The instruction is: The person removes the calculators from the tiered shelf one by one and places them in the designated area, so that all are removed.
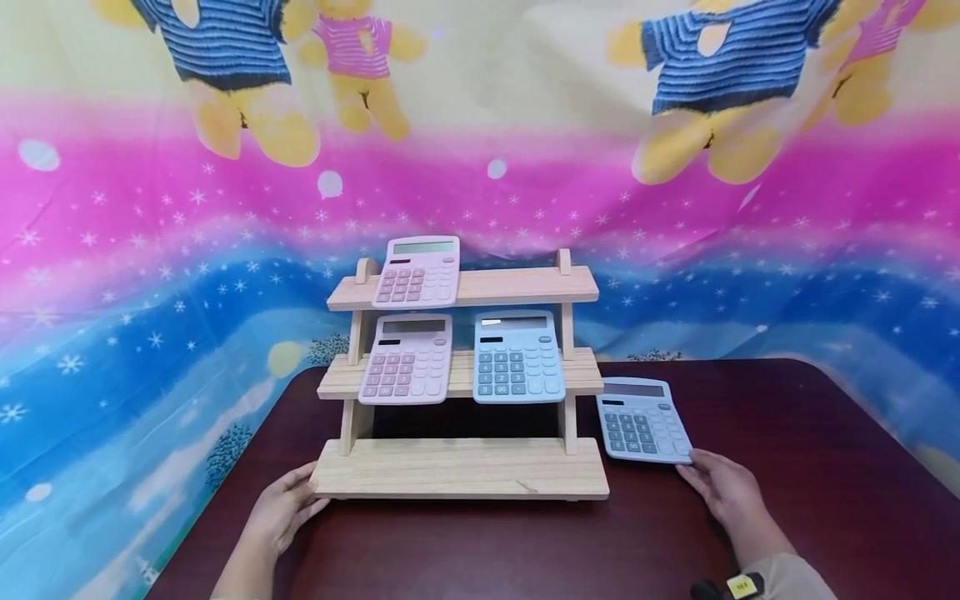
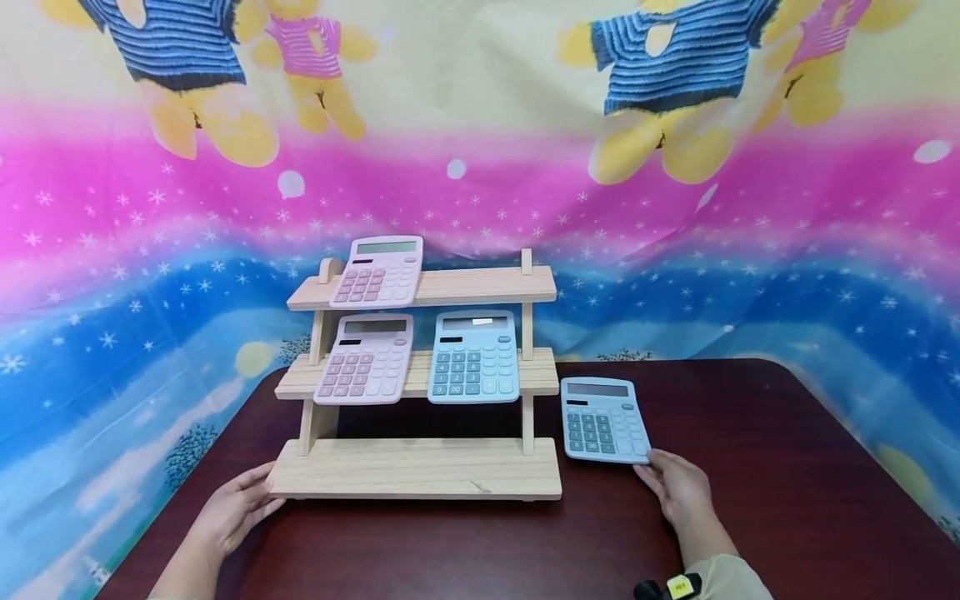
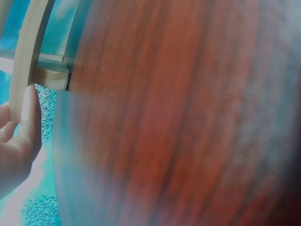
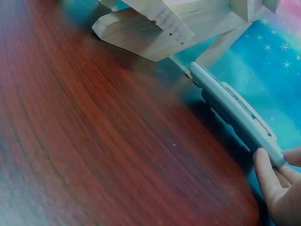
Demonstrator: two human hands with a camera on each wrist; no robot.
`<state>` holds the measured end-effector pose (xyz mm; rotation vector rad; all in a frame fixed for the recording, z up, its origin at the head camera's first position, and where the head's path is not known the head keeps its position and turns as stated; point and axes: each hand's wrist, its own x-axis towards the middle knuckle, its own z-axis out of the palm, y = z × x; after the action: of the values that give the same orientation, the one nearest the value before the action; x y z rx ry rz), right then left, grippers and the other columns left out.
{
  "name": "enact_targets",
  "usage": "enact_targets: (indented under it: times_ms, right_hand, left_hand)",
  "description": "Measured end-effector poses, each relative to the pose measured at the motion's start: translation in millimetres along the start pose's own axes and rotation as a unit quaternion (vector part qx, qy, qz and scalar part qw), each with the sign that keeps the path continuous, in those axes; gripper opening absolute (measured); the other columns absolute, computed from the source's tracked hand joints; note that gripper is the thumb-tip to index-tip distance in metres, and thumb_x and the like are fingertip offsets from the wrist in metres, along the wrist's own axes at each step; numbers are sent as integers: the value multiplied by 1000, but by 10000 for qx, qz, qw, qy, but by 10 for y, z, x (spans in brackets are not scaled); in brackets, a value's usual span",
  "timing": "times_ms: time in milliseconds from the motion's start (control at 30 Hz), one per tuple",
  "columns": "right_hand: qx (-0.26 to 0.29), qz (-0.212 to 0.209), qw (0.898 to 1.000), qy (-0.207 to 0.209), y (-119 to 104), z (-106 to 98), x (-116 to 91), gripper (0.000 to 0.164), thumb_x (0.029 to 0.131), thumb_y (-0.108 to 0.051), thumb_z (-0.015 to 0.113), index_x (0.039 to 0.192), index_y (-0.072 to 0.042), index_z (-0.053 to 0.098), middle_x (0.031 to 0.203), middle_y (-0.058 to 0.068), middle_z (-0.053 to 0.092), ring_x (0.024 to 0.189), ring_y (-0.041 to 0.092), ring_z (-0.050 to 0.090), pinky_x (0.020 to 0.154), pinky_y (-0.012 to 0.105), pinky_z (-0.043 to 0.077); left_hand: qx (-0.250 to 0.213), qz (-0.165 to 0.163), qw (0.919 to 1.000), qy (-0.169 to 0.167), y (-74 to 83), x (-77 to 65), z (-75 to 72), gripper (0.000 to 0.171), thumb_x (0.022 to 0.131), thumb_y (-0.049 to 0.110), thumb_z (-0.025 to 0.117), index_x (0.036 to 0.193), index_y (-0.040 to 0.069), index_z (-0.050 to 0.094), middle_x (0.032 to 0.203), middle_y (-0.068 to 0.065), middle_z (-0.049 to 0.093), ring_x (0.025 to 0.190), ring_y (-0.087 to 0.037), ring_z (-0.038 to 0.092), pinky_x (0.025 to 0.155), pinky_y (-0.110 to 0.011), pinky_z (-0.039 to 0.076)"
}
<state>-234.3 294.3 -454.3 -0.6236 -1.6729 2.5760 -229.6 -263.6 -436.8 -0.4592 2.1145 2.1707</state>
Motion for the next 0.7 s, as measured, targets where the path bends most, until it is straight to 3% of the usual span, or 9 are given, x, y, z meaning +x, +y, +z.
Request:
enact_targets:
  times_ms: [267,433,500,700]
  right_hand:
    - [-385,-192,9991,17,-9,-61,1,52,87,2,42,130,16,15,73,-5,54,70,9,58,76,30,48]
    - [-379,-271,9989,4,-6,-96,-10,20,86,4,41,105,6,47,72,-3,56,69,10,58,75,29,49]
    - [-421,-283,9987,21,-6,-105,-18,13,86,4,42,97,3,50,72,-2,57,69,10,58,74,29,49]
    - [-853,-339,9958,36,-18,-139,-49,12,86,0,46,95,1,54,74,-3,58,70,7,58,74,28,49]
  left_hand:
    - [36,42,10000,-2,-18,-3,2,48,90,3,40,133,-9,21,126,-32,27,83,-11,55,76,-30,48]
    - [31,105,9999,-22,-27,5,3,48,90,2,39,133,-9,20,126,-32,25,84,-10,54,76,-29,48]
    - [40,128,9999,-33,-29,8,6,47,91,2,38,133,-9,20,127,-33,25,84,-10,54,77,-29,48]
    - [26,71,10000,21,-30,5,5,47,91,2,37,133,-9,20,128,-32,25,83,-9,54,77,-29,48]
